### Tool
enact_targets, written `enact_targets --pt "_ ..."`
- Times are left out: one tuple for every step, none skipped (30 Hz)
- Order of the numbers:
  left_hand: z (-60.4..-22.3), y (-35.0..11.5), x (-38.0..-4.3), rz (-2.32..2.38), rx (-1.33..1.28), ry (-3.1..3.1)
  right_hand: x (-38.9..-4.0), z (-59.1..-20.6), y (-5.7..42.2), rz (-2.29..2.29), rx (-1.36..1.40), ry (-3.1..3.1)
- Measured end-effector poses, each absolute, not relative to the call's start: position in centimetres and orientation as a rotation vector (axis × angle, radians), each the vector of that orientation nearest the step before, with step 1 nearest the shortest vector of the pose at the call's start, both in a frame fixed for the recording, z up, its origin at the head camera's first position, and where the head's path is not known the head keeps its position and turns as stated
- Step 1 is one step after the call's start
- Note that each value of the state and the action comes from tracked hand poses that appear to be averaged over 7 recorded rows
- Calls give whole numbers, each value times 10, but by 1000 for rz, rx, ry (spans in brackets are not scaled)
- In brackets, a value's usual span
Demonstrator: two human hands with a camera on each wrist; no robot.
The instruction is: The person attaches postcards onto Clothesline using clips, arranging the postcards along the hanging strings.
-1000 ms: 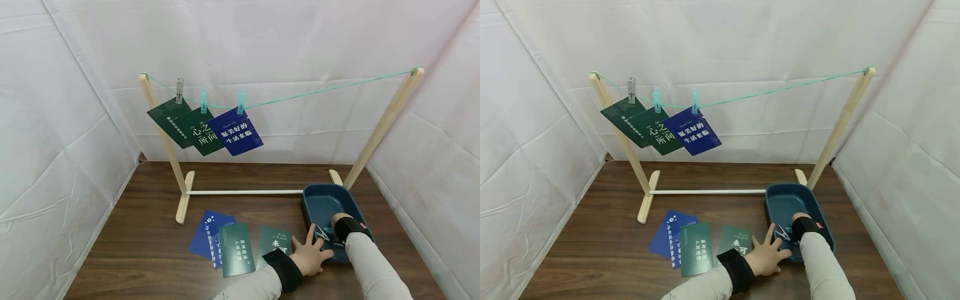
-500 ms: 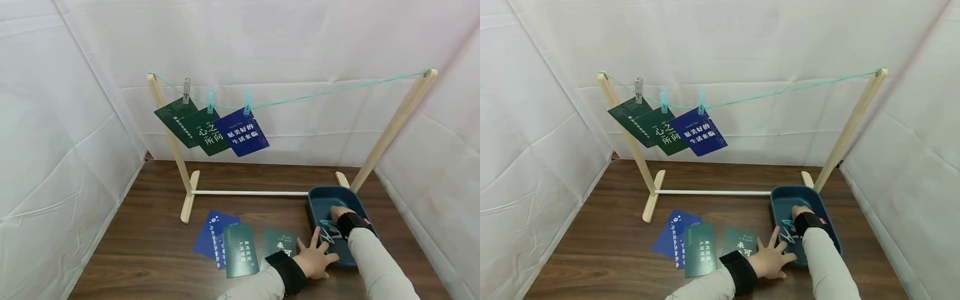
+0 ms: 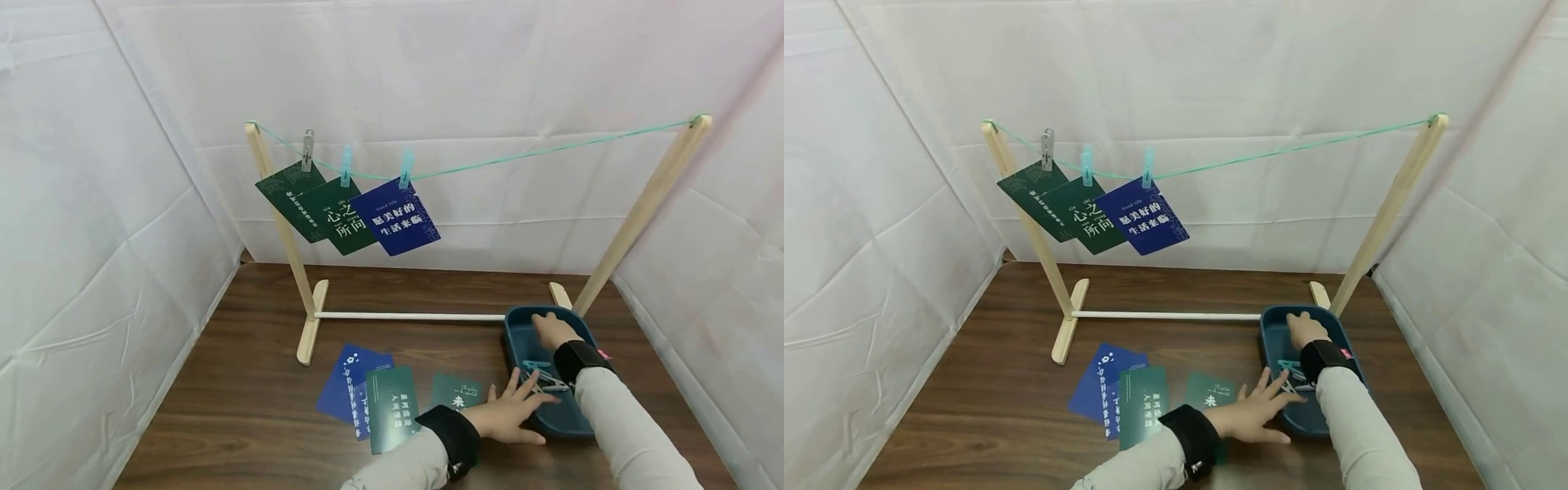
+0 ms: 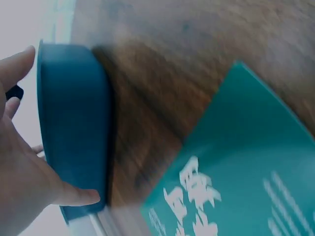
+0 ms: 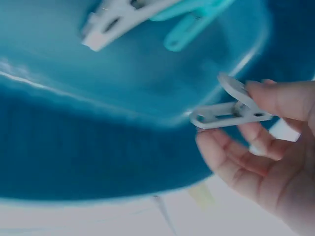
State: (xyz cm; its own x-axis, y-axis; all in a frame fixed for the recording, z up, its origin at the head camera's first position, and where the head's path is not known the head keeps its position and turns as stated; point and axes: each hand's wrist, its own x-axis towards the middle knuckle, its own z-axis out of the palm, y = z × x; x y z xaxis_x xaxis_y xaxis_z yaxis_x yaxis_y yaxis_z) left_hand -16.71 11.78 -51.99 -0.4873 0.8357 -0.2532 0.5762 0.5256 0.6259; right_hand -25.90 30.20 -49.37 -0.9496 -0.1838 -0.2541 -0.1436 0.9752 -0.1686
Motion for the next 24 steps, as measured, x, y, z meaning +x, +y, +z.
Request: enact_targets --pt "-518 114 -169 673 1137 2229 -261 -491 299 -237 -266 2862" --pt "-517 109 -171 706 1121 2231 -264 -489 296 -249 -298 2882" --pt "-514 104 -173 736 1101 2237 -266 -487 292 -253 -337 2912" --pt "-513 98 -175 764 1075 2251 -268 -484 288 -258 -368 2943" --pt "-512 91 -177 796 1047 2265 -270 -482 284 -256 -401 2976" --pt "-513 83 -179 822 1021 2294 -270 -479 279 -264 -429 3009" --pt "-514 75 -180 852 991 2329 -271 -476 274 -265 -456 3045" --pt "-515 65 -181 885 958 2363 -270 -472 269 -255 -487 3084" --pt "-518 54 -182 918 926 2406 -269 -469 263 -246 -515 3118" --pt "-520 41 -183 953 874 2457 -268 -465 257 -257 -546 3137" --pt "-523 28 -183 991 824 2516 -266 -461 250 -273 -579 3152" --pt "-526 14 -183 1015 763 2581 -264 -458 243 -279 -614 3160" --pt "-529 -1 -182 1032 692 2651 -261 -455 237 -280 -651 3170" --pt "-532 -16 -181 1051 610 2720 -257 -453 231 -284 -690 3180" --pt "-535 -30 -180 1067 528 2792 -253 -451 225 -290 -729 3188" --pt "-537 -44 -179 1084 444 2860 -249 -449 219 -306 -776 3195" --pt "-539 -57 -179 1095 361 2924 -244 -448 213 -300 -811 3205" --pt "-540 -69 -178 1096 268 2970 -239 -446 208 -279 -846 3211" --pt "-541 -80 -177 1104 183 3010 -234 -444 203 -269 -878 3217" --pt "-541 -88 -176 1115 99 3034 -228 -441 198 -257 -902 3214" --pt "-540 -95 -175 1110 23 3046 -223 -438 193 -236 -927 3210" --pt "-539 -101 -174 1093 -52 3045 -218 -435 188 -226 -953 3205" --pt "-538 -104 -173 1056 -121 3036 -213 -432 184 -213 -976 3197" --pt "-537 -106 -172 1021 -175 3019 -208 -428 179 -206 -1006 3190"
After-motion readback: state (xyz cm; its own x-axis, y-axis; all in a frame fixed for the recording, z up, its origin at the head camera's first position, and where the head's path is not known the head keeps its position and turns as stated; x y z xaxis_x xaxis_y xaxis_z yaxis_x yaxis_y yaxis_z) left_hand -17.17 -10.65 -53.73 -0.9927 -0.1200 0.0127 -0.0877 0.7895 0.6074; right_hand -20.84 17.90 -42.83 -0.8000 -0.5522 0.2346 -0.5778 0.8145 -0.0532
